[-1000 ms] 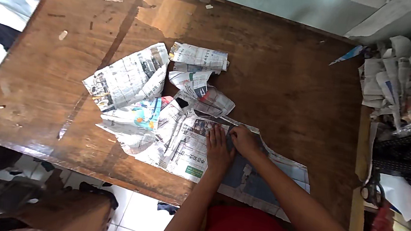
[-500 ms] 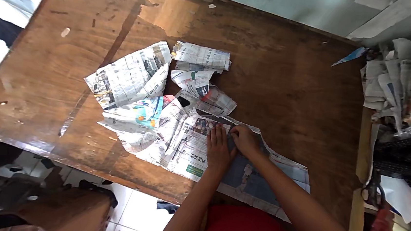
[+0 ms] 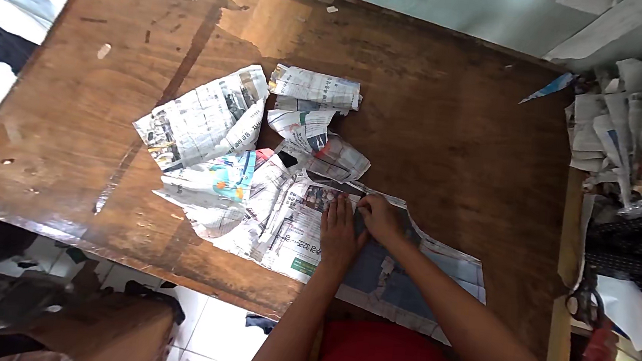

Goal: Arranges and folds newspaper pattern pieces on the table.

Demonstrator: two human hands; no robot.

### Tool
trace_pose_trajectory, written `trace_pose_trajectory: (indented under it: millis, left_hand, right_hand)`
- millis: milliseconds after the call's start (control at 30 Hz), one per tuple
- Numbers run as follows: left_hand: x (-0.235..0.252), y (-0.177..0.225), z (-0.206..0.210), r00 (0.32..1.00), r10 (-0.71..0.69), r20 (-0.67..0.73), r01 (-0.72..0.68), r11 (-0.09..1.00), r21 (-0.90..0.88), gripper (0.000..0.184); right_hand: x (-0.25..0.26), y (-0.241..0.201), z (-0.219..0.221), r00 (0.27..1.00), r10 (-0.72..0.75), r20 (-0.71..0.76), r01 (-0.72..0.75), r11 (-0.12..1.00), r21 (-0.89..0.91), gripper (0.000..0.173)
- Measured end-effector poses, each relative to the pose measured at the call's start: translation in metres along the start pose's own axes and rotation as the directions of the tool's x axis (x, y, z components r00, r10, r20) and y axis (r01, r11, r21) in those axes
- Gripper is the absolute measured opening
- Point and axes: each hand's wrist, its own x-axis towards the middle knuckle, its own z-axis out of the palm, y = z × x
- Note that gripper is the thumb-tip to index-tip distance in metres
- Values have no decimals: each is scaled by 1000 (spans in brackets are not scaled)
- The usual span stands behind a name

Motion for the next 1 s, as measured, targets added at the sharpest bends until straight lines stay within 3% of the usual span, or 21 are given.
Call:
trace_pose_trajectory:
  millis: [267,1000]
  left_hand:
    - [1,-11,-6,999,39,23,-38,997,-74,65]
    - [0,-15,-11,994,83,68,-79,995,-59,78]
  right_hand:
    - [3,0,0,1000,15,2,-15,1000,9,23]
    - [4,-16,-4,995,96,27,-96,995,-4,23]
